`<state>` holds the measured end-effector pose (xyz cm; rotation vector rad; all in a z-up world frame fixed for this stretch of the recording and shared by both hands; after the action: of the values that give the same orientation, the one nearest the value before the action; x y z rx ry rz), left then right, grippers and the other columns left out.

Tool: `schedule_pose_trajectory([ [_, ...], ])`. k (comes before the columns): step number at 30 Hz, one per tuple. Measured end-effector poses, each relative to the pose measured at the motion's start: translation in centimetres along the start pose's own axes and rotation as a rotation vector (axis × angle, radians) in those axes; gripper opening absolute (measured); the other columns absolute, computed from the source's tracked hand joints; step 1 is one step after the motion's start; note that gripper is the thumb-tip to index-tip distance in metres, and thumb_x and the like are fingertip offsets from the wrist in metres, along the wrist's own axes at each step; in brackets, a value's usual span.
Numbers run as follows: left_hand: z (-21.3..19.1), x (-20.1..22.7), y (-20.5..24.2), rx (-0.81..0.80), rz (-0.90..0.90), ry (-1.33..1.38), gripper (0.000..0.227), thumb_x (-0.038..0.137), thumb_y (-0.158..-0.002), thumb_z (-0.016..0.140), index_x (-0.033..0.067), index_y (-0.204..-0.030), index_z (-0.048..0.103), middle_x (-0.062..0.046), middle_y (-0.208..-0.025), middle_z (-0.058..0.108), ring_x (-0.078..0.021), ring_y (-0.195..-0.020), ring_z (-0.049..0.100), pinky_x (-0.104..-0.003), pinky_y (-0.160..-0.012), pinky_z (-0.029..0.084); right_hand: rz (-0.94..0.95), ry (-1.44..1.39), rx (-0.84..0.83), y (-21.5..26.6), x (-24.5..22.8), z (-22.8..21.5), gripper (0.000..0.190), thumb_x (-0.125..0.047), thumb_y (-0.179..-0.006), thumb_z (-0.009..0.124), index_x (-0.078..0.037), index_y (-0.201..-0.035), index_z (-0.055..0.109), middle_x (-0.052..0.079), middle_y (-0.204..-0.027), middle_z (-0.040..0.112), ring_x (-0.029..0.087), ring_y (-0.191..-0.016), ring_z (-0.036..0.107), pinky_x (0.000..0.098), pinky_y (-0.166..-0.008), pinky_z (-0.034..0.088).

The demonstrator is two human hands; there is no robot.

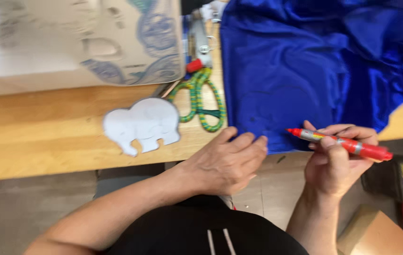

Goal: The person places a white elephant-shaped paper template on a blue satin fabric and traces its outline with a red marker. The person then removes the template and continues to trace additional elephant outlines on the fabric by hand.

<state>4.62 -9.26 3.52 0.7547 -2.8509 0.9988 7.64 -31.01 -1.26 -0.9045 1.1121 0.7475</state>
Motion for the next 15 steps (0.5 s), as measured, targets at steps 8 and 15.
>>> schedule_pose_trajectory([
  [8, 0.8, 0.4, -0.2, -0.073, 0.041, -0.081, 0.045, 0.034, -0.088, 0.073, 0.0026, -0.12, 0.073, -0.015, -0.13, 0.068, -0.0288, -0.107, 0.061, -0.042, -0.085, 0.044, -0.189, 0.173, 0.009, 3.8, -2.3, 0.5, 0.03, -0.014, -0.091, 0.071, -0.01, -0.103, 0.044, 0.019, -0.094, 0.055, 0.023, -0.091, 0.063, 0.0553, -0.105, 0.066],
  [15, 2.1, 0.3, 0.6, -0.021, -0.006, 0.034, 0.042, 0.029, -0.089, 0.062, 0.0007, -0.121, 0.066, -0.021, -0.126, 0.06, -0.0335, -0.11, 0.054, -0.047, -0.091, 0.04, -0.24, 0.149, -0.066, 3.9, -0.5, 0.7, 0.037, -0.005, -0.085, 0.081, -0.001, -0.097, 0.046, 0.024, -0.095, 0.062, 0.035, -0.096, 0.071, 0.0636, -0.105, 0.059],
])
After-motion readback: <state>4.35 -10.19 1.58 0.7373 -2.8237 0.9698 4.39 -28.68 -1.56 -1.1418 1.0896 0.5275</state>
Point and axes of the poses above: each hand's wrist, its own y-axis away from the middle knuckle, its own z-axis out of the palm, x = y × z, the point moved 9 cm from there along -y, towards the middle knuckle
